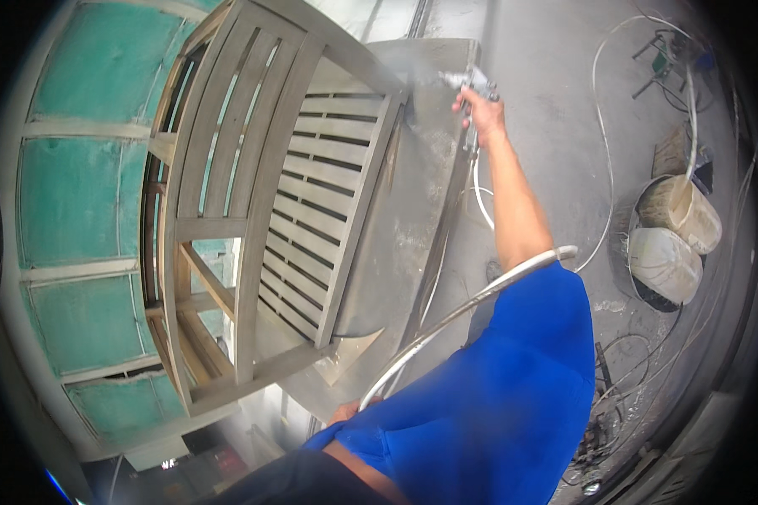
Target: The person uses a spray gun to apply a light-colored coating to a wooden furniture frame. They move around the frame to cover multiple sides and sections, including the slats and frame edges.
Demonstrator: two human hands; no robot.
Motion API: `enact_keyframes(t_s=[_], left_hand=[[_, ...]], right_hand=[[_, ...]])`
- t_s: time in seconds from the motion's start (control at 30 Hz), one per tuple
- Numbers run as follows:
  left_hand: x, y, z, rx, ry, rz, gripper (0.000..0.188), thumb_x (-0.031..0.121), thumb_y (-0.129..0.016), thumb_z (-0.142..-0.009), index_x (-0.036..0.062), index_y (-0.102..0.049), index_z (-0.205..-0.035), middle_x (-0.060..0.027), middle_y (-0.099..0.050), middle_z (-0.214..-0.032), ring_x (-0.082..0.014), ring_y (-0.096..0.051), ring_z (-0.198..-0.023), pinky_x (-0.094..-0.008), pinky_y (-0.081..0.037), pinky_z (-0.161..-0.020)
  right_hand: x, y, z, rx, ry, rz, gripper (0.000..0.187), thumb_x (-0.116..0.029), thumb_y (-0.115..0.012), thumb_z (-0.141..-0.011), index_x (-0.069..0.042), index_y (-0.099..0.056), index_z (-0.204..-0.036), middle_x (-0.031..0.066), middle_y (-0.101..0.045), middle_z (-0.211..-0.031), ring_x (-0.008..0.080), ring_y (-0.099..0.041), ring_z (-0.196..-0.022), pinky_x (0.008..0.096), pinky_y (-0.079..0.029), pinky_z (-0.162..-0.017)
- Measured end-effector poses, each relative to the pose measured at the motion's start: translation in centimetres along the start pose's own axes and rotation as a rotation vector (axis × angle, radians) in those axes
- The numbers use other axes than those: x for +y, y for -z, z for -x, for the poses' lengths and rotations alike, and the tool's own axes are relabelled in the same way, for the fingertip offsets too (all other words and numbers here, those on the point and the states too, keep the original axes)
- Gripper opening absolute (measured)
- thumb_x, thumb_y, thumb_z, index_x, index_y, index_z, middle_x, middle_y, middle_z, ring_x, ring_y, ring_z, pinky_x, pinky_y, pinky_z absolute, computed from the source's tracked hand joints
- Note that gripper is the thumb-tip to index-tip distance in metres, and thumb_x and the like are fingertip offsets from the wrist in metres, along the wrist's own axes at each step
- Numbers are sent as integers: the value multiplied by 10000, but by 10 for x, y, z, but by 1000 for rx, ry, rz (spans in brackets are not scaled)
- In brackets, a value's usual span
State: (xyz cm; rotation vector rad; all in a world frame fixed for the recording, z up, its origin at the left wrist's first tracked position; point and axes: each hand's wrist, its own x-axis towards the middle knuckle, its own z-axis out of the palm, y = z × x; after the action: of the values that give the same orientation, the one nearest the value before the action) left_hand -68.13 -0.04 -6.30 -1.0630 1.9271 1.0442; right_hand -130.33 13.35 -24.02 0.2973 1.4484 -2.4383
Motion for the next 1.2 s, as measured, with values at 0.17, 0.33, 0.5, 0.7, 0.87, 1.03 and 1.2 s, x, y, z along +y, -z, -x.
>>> enact_keyframes(t_s=[0.17, 0.33, 0.5, 0.7, 0.87, 1.03, 1.2], left_hand=[[47, 9, 14, 57, -99, -131, 378, 290, -683, -924, 102, -703, -1252, -208, -748, -1014, -345, -723, -984, -421, -526, -869], [61, 4, 30, 108, 14, -39, 389, 324, -687, -969, 79, -691, -1271, -237, -733, -1069, -404, -703, -1016, -454, -522, -903], [36, -6, 30, 147, -167, -88, 414, 337, -680, -903, 101, -708, -1242, -239, -737, -997, -389, -717, -975, -448, -527, -877], [-9, -19, 47, 213, -290, 11, 416, 178, -677, -860, 62, -691, -1259, -246, -732, -1098, -417, -694, -1059, -446, -533, -915], [-66, -46, 70, 319, -386, 20, 341, 121, -708, -867, 106, -711, -1208, -222, -729, -1112, -435, -665, -1077, -488, -532, -924], [-118, -79, 93, 292, -344, 269, 344, 133, -713, -870, 97, -710, -1212, -214, -740, -1068, -435, -676, -1035, -492, -540, -889], [-127, -93, 108, 304, -384, 203, 347, 156, -685, -859, 55, -713, -1190, -240, -732, -1033, -441, -681, -1005, -476, -531, -863]], right_hand=[[-65, -25, 27, -322, 263, -337, 456, -184, -619, -1010, -122, -522, -1452, 36, -671, -947, 133, -661, -783, 234, -445, -481], [-107, -64, 49, -111, 454, 354, 485, -203, -702, -957, -175, -619, -1434, 37, -729, -950, 92, -691, -877, 268, -519, -587], [-128, -97, 90, -367, 729, 685, 511, -161, -731, -919, -199, -637, -1420, 102, -761, -1179, 190, -719, -1077, 324, -527, -965], [-122, -109, 217, -804, 751, 758, 523, -76, -728, -899, -162, -644, -1409, 136, -733, -1266, 223, -698, -1186, 323, -511, -1003], [-57, -137, 347, -1121, 583, 670, 515, -80, -722, -902, -133, -643, -1408, 141, -730, -1273, 215, -694, -1188, 315, -507, -1011], [39, -172, 489, -1403, 327, 530, 512, -112, -736, -902, -112, -640, -1405, 138, -722, -1293, 180, -686, -1173, 321, -515, -1004], [86, -194, 568, -1370, 60, 436, 527, -100, -713, -919, -120, -615, -1436, 92, -753, -1162, 126, -691, -931, 291, -558, -852]])
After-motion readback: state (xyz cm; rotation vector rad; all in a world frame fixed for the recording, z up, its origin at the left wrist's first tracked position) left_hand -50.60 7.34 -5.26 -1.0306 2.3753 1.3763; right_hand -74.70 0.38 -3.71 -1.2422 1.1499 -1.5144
